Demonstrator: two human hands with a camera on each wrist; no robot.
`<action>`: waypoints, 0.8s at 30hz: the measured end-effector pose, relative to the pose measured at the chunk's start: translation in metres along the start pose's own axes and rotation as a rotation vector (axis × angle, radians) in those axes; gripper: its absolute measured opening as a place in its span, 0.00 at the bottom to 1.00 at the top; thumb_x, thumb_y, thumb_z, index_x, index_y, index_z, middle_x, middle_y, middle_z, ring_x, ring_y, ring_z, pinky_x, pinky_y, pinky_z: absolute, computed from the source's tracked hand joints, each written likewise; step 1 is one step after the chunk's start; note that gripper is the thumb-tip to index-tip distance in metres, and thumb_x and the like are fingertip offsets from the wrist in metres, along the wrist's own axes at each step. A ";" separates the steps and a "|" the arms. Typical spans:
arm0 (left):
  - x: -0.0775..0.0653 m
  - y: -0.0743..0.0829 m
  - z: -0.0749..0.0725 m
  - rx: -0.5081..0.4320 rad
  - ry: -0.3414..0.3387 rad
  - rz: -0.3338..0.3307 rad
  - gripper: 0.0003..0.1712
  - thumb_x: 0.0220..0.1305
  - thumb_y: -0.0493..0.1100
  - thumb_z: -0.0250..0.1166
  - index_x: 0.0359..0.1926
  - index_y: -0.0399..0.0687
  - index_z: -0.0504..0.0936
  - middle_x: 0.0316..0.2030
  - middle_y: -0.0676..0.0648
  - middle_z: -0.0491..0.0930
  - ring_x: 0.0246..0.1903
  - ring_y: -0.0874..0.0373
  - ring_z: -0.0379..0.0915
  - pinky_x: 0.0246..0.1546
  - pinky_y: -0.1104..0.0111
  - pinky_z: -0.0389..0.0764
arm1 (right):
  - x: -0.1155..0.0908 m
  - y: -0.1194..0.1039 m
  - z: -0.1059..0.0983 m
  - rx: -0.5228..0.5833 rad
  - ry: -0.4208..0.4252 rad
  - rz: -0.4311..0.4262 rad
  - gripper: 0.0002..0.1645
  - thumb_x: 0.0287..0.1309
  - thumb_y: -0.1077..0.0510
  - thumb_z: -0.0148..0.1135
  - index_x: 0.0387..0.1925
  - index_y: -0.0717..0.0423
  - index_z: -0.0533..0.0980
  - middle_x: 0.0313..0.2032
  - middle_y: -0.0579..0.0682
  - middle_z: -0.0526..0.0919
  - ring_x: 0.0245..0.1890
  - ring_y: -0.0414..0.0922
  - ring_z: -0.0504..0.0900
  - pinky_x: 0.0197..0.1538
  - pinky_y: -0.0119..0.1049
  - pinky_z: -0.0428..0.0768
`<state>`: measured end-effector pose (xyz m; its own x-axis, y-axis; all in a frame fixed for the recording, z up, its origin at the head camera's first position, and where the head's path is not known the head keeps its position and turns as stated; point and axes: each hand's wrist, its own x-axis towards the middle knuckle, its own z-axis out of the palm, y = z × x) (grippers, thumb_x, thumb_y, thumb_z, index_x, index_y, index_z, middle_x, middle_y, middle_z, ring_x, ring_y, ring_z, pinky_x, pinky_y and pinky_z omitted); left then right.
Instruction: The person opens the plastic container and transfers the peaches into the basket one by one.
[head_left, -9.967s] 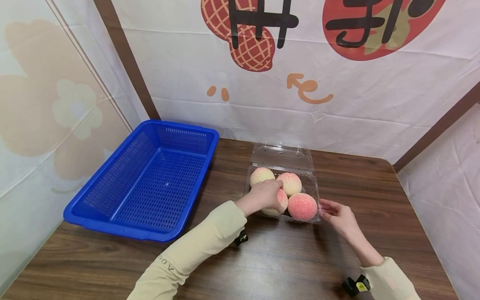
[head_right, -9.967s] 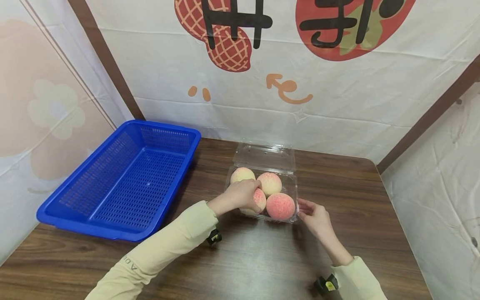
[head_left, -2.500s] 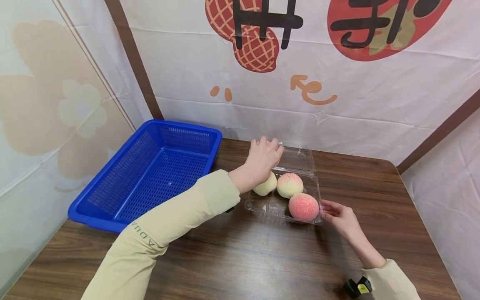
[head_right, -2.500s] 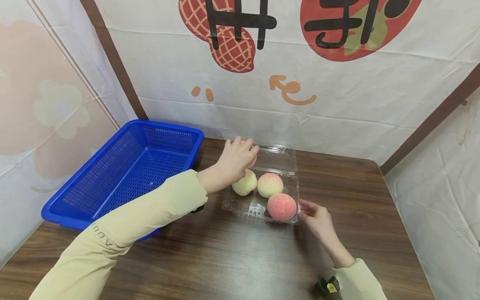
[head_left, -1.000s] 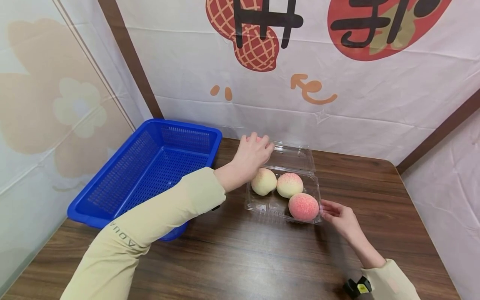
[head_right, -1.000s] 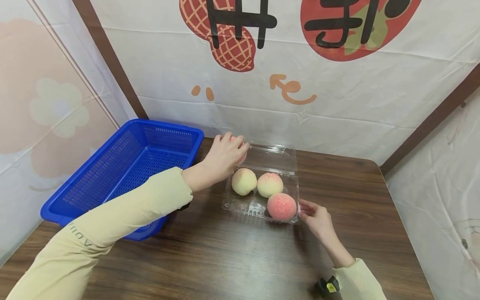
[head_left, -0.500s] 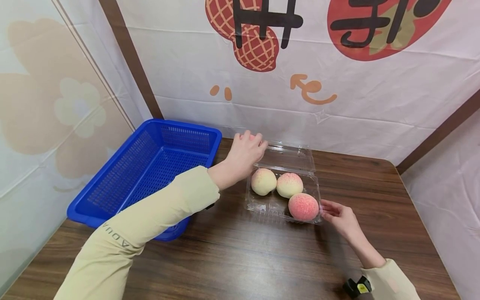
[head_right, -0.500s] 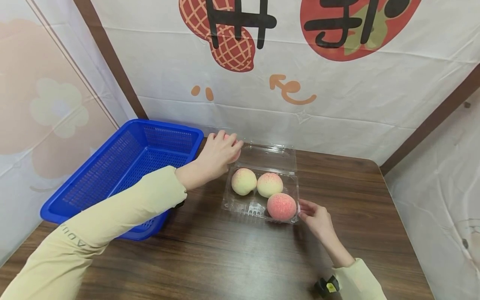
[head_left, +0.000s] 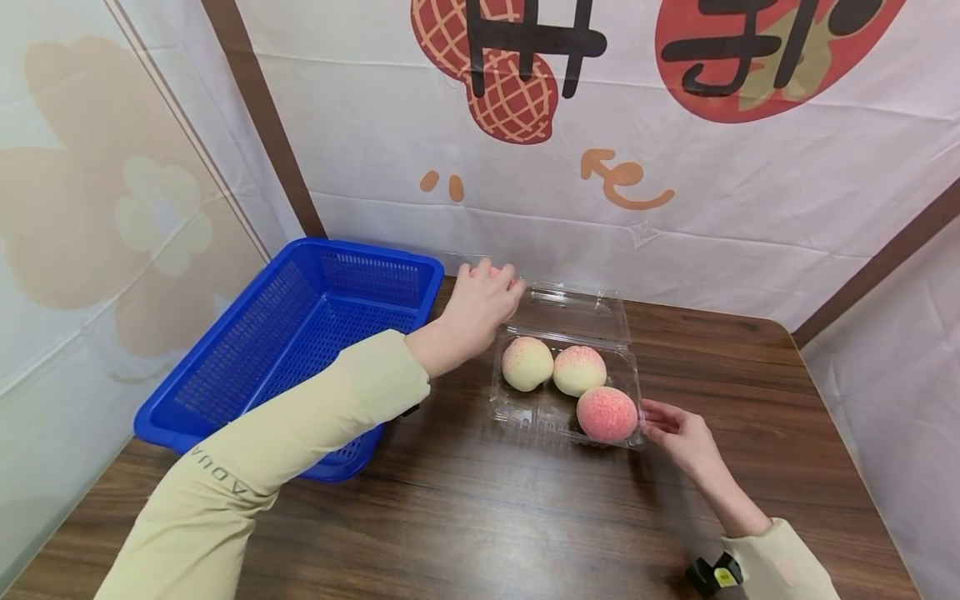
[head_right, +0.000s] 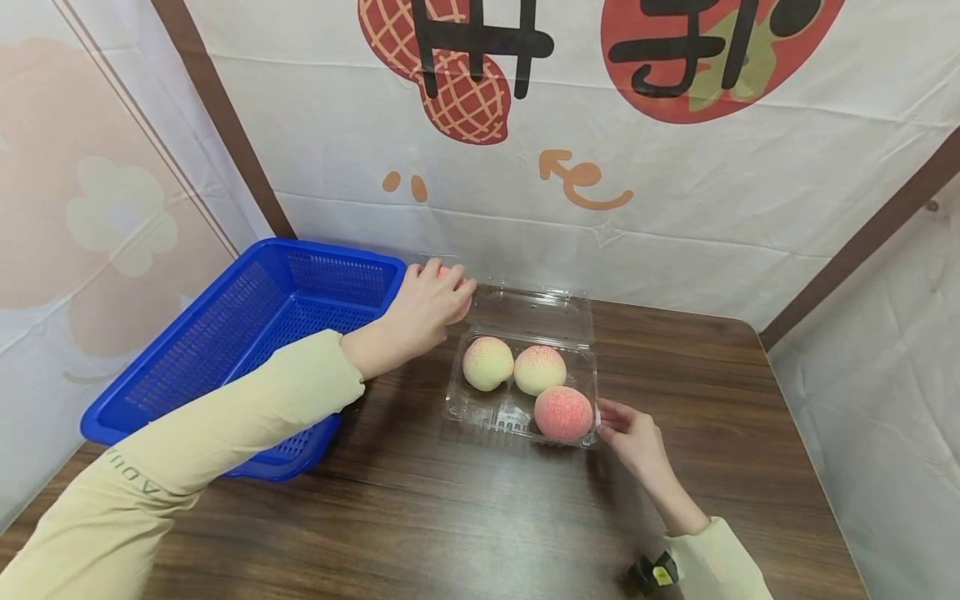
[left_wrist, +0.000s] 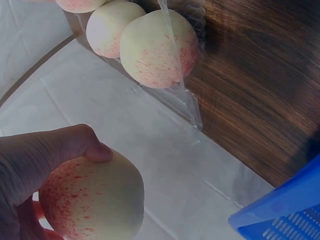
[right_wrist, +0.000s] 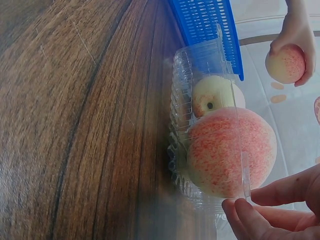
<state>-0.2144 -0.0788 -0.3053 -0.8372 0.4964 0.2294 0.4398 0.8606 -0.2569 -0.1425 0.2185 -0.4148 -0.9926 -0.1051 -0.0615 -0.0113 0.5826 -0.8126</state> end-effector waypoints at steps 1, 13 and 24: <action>0.000 -0.001 0.000 0.003 -0.005 0.000 0.19 0.52 0.38 0.63 0.47 0.48 0.73 0.45 0.46 0.70 0.44 0.44 0.63 0.39 0.55 0.67 | 0.000 0.000 0.000 -0.004 0.000 0.002 0.22 0.54 0.69 0.58 0.51 0.76 0.69 0.42 0.68 0.79 0.40 0.47 0.80 0.34 0.20 0.74; -0.004 -0.010 0.004 0.021 -0.008 -0.004 0.22 0.50 0.34 0.63 0.49 0.47 0.72 0.45 0.45 0.69 0.45 0.43 0.64 0.39 0.53 0.67 | 0.000 0.001 0.001 -0.004 0.005 -0.008 0.22 0.54 0.69 0.57 0.51 0.76 0.70 0.42 0.68 0.79 0.40 0.46 0.80 0.35 0.21 0.74; -0.010 -0.022 0.008 0.008 0.012 -0.030 0.19 0.48 0.32 0.62 0.44 0.45 0.73 0.43 0.44 0.71 0.43 0.43 0.65 0.37 0.54 0.68 | -0.001 0.001 0.002 0.013 0.005 -0.008 0.22 0.54 0.69 0.57 0.51 0.77 0.69 0.42 0.68 0.78 0.41 0.49 0.80 0.35 0.20 0.74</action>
<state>-0.2183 -0.1032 -0.3100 -0.8460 0.4717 0.2485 0.4120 0.8742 -0.2569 -0.1408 0.2174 -0.4164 -0.9930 -0.1061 -0.0522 -0.0179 0.5713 -0.8205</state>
